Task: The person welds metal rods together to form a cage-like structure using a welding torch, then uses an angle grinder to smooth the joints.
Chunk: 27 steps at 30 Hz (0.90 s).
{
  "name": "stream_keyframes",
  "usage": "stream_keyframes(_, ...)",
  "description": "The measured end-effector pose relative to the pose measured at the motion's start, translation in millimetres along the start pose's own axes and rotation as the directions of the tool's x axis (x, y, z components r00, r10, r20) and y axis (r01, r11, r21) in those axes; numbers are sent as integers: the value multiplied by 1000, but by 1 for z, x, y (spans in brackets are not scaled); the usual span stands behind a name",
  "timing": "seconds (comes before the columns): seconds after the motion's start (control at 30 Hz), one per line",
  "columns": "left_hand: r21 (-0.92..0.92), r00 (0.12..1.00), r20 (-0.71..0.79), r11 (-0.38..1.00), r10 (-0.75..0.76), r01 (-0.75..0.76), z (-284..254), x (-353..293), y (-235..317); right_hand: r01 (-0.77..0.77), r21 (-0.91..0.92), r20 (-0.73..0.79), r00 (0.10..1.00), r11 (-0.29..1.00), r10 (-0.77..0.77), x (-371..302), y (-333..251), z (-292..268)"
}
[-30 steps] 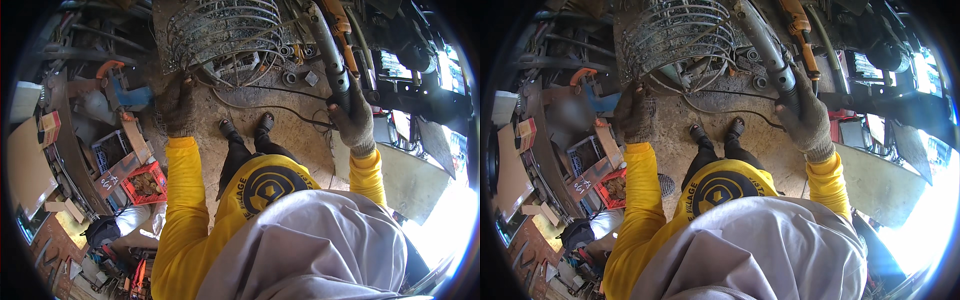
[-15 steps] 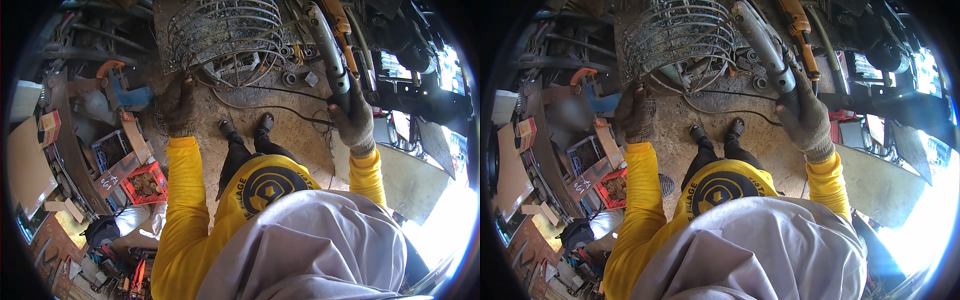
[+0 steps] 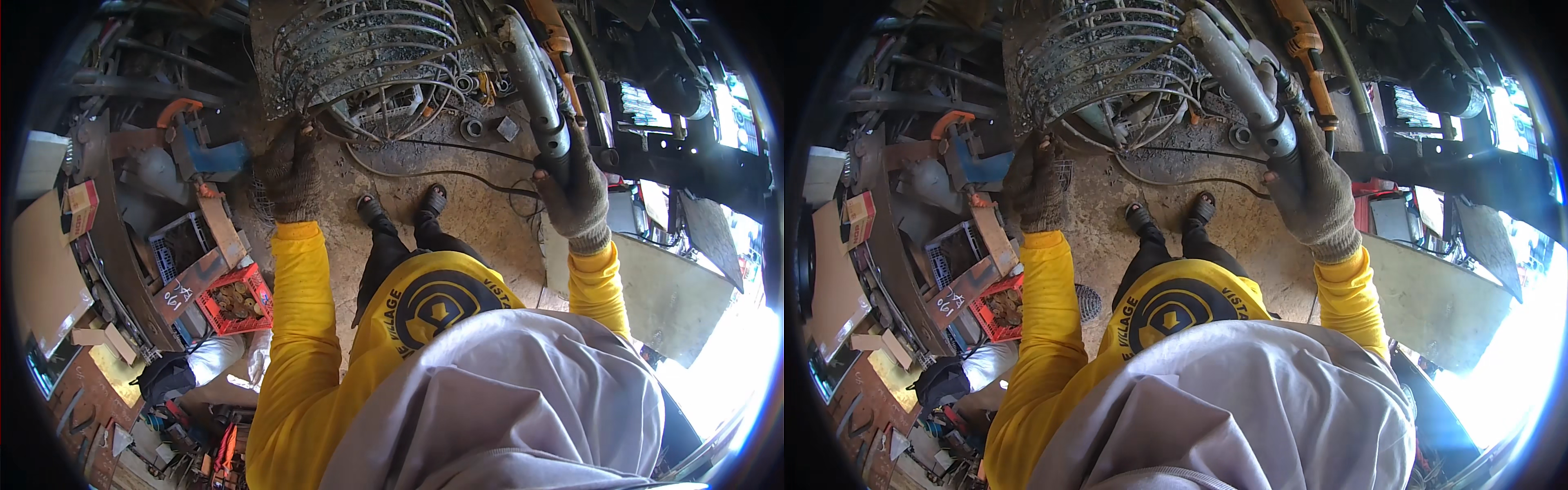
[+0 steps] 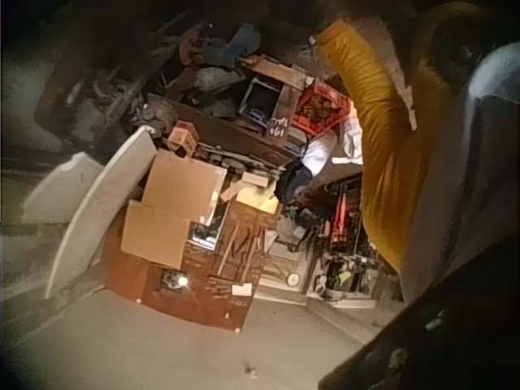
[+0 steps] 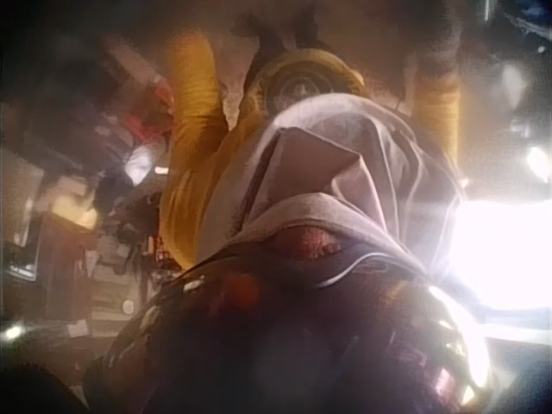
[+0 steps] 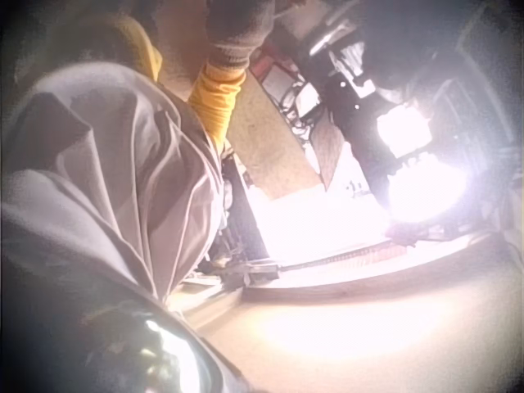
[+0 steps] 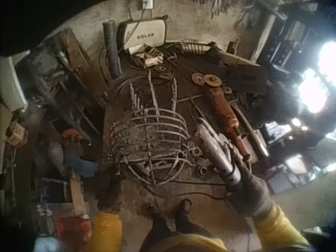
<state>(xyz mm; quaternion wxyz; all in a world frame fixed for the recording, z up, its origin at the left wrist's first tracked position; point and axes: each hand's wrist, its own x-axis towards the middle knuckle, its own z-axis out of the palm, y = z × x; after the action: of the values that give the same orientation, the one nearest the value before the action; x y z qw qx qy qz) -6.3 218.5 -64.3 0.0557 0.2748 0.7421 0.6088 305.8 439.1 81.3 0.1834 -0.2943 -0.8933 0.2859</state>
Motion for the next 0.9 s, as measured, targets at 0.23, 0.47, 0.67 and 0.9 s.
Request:
stream_keyframes(0.23, -9, 998, 12, 998, 66, -66, -2, 1, -11, -6, 50, 3, 1000, 999, 6, 0, -2, 0)
stream_keyframes(0.47, 23, 1000, 14, 1000, 12, -12, -2, 2, -15, -39, 89, -22, 999, 995, 41, -3, 2, 3)
stream_keyframes(0.67, -147, 998, 35, 988, -47, 52, -3, 3, -18, -32, 118, 10, 999, 993, 32, 1, -3, 2)
stream_keyframes(0.9, -14, 999, 44, 1000, -17, 17, -4, 0, -6, -49, 103, 20, 999, 993, 48, 0, 0, 2)
